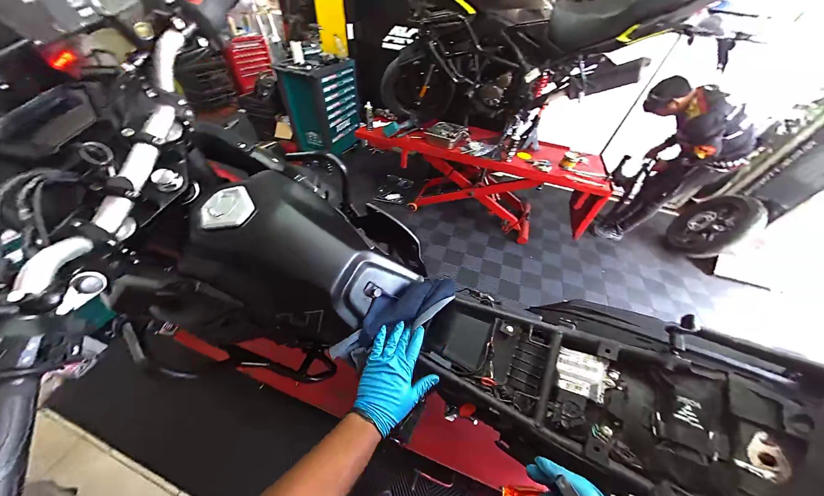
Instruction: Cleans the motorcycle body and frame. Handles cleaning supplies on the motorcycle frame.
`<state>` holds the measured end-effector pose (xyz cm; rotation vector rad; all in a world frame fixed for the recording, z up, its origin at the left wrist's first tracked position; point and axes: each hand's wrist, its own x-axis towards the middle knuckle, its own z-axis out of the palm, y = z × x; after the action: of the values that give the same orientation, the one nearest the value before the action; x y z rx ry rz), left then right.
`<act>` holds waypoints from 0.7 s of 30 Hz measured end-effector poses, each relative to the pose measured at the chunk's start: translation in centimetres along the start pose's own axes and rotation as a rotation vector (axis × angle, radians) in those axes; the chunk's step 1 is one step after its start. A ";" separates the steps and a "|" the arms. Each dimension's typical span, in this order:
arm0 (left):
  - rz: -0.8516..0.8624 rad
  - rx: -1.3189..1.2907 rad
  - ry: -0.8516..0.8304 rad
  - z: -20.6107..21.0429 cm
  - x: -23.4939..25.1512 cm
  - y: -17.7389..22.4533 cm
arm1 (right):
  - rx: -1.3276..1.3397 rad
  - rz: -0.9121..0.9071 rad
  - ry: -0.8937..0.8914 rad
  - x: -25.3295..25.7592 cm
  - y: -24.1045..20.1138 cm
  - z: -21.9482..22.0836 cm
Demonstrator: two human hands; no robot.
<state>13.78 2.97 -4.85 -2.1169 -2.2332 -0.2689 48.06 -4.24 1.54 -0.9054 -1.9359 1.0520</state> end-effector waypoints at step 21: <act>0.326 -1.057 0.324 -5.0 5.3 12.2 | 0.237 -0.029 0.214 -0.2 -2.7 -2.5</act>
<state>25.14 7.98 2.03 -2.4739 -1.6330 -1.9293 49.69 -4.65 4.89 -0.8186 -1.6060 1.0942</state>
